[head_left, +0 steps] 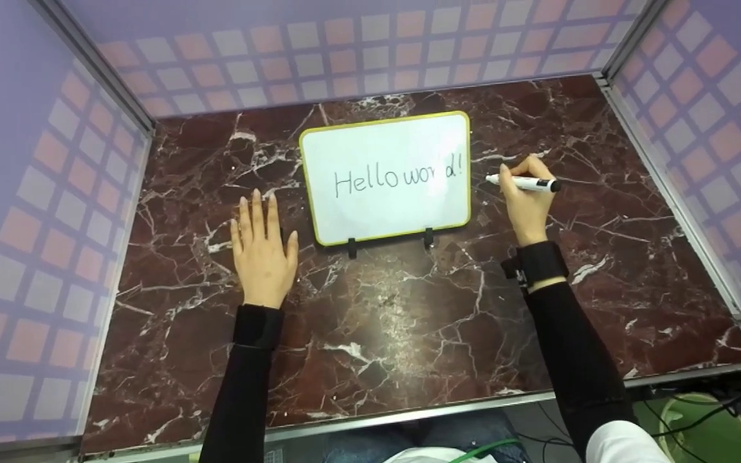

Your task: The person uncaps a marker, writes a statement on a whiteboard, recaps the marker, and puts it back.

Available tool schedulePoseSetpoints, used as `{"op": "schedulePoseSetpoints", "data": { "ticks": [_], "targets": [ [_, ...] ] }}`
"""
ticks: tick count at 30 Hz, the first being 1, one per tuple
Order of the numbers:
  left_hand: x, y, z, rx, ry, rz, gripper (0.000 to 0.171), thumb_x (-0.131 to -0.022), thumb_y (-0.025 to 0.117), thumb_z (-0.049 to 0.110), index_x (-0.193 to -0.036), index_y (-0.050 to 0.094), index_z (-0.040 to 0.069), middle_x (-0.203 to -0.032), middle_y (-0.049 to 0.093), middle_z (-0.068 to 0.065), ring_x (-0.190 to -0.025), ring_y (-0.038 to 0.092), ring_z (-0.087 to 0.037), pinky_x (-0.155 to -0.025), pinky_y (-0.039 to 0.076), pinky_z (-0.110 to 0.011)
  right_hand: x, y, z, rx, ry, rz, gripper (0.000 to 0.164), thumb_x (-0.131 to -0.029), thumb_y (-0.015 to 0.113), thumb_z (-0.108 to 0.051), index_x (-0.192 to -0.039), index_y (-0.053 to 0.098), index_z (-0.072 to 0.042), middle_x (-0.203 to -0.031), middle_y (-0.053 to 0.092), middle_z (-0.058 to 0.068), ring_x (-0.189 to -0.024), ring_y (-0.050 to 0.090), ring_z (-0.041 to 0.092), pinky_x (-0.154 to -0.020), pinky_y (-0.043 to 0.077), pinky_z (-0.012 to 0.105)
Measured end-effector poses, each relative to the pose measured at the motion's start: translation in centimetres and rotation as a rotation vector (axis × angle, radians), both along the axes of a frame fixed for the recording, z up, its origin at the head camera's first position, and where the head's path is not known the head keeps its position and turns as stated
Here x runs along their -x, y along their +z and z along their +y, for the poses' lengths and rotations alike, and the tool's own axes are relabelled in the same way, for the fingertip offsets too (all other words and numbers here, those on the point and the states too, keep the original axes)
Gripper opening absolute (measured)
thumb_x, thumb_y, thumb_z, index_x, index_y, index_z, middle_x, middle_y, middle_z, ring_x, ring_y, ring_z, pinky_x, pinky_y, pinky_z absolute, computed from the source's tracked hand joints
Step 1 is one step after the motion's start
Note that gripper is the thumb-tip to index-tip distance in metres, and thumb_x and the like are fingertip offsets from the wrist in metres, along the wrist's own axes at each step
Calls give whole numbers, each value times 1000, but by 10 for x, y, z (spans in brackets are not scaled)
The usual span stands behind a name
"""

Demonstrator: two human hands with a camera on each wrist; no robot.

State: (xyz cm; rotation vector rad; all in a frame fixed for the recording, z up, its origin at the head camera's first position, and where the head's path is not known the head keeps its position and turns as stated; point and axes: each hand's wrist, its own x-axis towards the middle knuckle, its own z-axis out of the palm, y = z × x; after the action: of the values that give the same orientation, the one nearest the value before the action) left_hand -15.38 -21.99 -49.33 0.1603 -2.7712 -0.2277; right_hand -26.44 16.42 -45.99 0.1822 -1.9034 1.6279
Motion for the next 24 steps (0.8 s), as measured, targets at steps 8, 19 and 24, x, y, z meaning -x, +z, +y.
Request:
{"op": "schedulePoseSetpoints", "data": {
  "ticks": [8,19,24],
  "targets": [
    [1,-10,-13,-56,15,-93,74,-84,61,23,-146,22,11,-153,15,-11,-142,11,-31,-116,11,-49,-6,-6,9,51,36,-23,24,-78,67,-2,-63,50,6,-60,58,-2,-46,55,11,-44,43,16],
    [26,-28,-23,-171,6,-374,58,-83,64,17,-137,42,10,-130,49,-22,-116,47,-40,-87,47,-53,-7,-9,6,6,22,-7,23,-78,67,-3,-65,52,9,-61,58,-2,-48,55,6,-44,43,16],
    [43,-32,-24,-163,73,-402,48,-85,61,17,-130,46,5,-119,56,-25,-106,54,-42,-81,49,-55,-7,-7,0,-3,36,24,22,-77,67,1,-65,51,12,-61,58,-2,-48,55,5,-44,43,16]
  ]
}}
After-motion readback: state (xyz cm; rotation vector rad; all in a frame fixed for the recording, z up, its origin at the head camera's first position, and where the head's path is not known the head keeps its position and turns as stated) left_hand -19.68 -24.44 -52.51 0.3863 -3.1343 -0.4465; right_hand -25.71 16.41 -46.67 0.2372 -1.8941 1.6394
